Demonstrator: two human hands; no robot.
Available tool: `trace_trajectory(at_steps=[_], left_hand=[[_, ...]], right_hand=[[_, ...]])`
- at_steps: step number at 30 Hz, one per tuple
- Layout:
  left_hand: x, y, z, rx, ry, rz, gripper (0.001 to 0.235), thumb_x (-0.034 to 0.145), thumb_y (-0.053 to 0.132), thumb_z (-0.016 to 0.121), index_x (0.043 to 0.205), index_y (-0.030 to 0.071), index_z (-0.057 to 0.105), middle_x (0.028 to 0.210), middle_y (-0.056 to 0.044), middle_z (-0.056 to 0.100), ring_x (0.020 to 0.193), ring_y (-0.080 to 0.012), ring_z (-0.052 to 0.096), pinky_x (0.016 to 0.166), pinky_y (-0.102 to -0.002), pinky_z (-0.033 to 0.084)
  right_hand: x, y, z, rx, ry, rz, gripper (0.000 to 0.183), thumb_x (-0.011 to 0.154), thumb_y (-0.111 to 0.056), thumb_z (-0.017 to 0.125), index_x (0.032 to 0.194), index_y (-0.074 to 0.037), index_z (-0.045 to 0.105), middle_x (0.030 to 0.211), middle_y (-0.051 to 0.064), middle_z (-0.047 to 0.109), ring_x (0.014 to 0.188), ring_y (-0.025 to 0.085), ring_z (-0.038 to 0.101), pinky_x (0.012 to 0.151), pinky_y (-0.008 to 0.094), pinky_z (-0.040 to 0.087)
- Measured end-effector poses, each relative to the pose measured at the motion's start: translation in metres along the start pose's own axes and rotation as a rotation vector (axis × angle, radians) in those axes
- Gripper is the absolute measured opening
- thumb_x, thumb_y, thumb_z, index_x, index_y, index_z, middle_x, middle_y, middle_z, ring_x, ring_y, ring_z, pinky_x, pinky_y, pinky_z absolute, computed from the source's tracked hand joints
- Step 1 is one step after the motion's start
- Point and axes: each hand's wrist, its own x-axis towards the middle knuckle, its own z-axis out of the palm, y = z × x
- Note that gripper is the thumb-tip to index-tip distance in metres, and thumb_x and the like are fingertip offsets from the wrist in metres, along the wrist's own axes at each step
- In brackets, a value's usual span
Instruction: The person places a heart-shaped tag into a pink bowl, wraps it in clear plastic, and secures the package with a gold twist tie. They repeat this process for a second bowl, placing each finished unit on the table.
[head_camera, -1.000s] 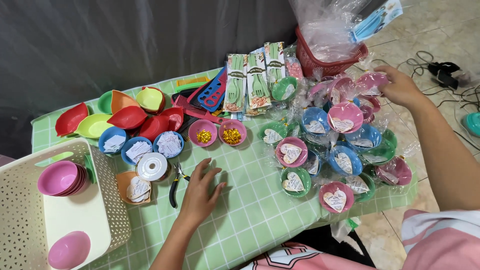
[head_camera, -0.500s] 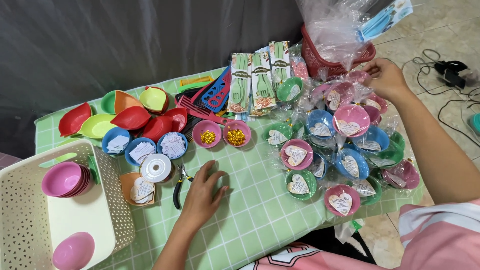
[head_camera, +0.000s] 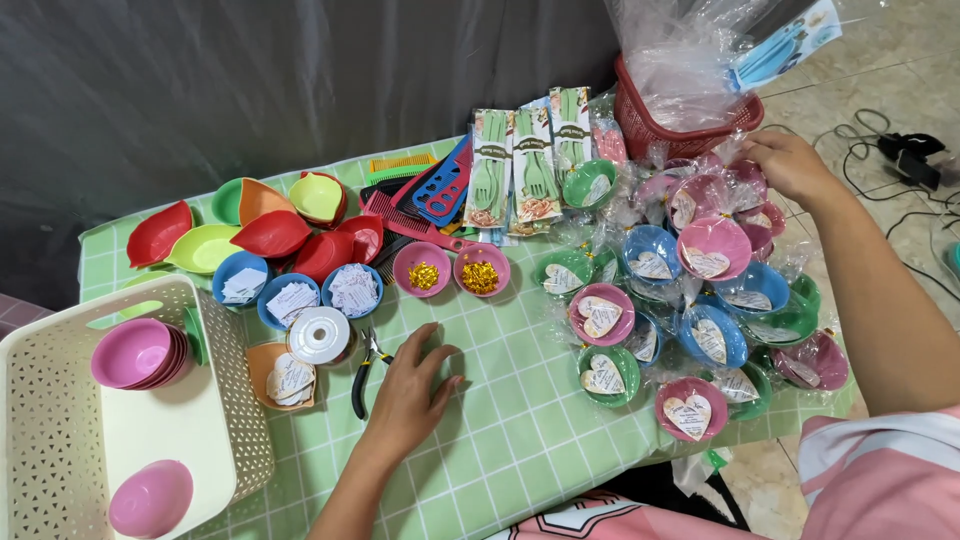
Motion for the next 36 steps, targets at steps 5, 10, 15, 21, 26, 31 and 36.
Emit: trace_trajectory(at_steps=[5, 10, 15, 21, 26, 31, 36], left_hand=[[0.001, 0.000, -0.001, -0.003, -0.018, -0.020, 0.034, 0.090, 0.016, 0.069, 0.121, 0.005, 0.060, 0.142, -0.023, 0.044, 0.129, -0.0424, 0.050, 0.099, -0.050, 0.047], [0.001, 0.000, -0.001, -0.004, -0.002, -0.002, 0.035, 0.089, 0.015, 0.070, 0.120, 0.004, 0.060, 0.141, -0.025, 0.045, 0.129, -0.0428, 0.050, 0.100, -0.050, 0.046], [0.001, -0.002, -0.001, 0.000, -0.009, -0.005, 0.034, 0.089, 0.015, 0.070, 0.119, 0.004, 0.060, 0.142, -0.025, 0.045, 0.131, -0.0418, 0.048, 0.102, -0.050, 0.045], [0.001, -0.005, 0.000, -0.008, -0.019, -0.019, 0.032, 0.089, 0.017, 0.070, 0.118, 0.006, 0.061, 0.143, -0.022, 0.045, 0.131, -0.0398, 0.048, 0.103, -0.049, 0.044], [0.001, -0.006, 0.000, -0.013, -0.011, -0.030, 0.032, 0.090, 0.016, 0.070, 0.119, 0.006, 0.060, 0.143, -0.021, 0.045, 0.130, -0.0396, 0.049, 0.101, -0.049, 0.045], [0.000, -0.008, 0.000, -0.006, -0.001, -0.017, 0.032, 0.090, 0.016, 0.070, 0.119, 0.005, 0.059, 0.142, -0.022, 0.046, 0.128, -0.0399, 0.051, 0.099, -0.049, 0.047], [0.000, -0.009, 0.001, -0.016, 0.001, 0.000, 0.034, 0.089, 0.016, 0.070, 0.119, 0.005, 0.059, 0.141, -0.023, 0.046, 0.129, -0.0400, 0.049, 0.101, -0.049, 0.045]], right_hand=[[-0.017, -0.024, -0.005, 0.023, 0.000, 0.069, 0.041, 0.102, -0.026, 0.045, 0.135, -0.008, 0.059, 0.134, 0.010, 0.061, 0.126, 0.031, 0.050, 0.107, 0.045, 0.033], [-0.006, -0.014, -0.003, 0.057, 0.046, 0.057, 0.035, 0.106, -0.028, 0.045, 0.130, -0.010, 0.064, 0.124, 0.008, 0.066, 0.125, 0.030, 0.052, 0.108, 0.050, 0.033], [0.020, -0.004, -0.006, 0.119, 0.291, -0.161, 0.018, 0.108, -0.011, 0.056, 0.109, -0.007, 0.074, 0.103, 0.008, 0.073, 0.090, 0.016, 0.068, 0.084, 0.035, 0.055], [0.062, -0.021, -0.013, -0.239, 0.309, -0.399, 0.018, 0.100, -0.006, 0.070, 0.116, -0.003, 0.076, 0.111, 0.019, 0.071, 0.099, 0.031, 0.064, 0.084, 0.049, 0.051], [0.145, 0.012, 0.001, -0.747, 0.307, -0.392, 0.038, 0.090, -0.035, 0.074, 0.124, -0.018, 0.075, 0.115, 0.009, 0.074, 0.109, 0.039, 0.060, 0.085, 0.048, 0.048], [0.180, 0.027, 0.018, -0.989, 0.291, -0.321, 0.021, 0.090, -0.040, 0.073, 0.104, -0.024, 0.074, 0.100, 0.001, 0.078, 0.103, 0.027, 0.069, 0.083, 0.043, 0.043], [0.151, -0.008, 0.008, -1.100, 0.233, -0.281, 0.073, 0.076, 0.003, 0.057, 0.144, -0.022, 0.059, 0.091, 0.012, 0.081, 0.083, 0.033, 0.076, 0.060, 0.040, 0.058]])
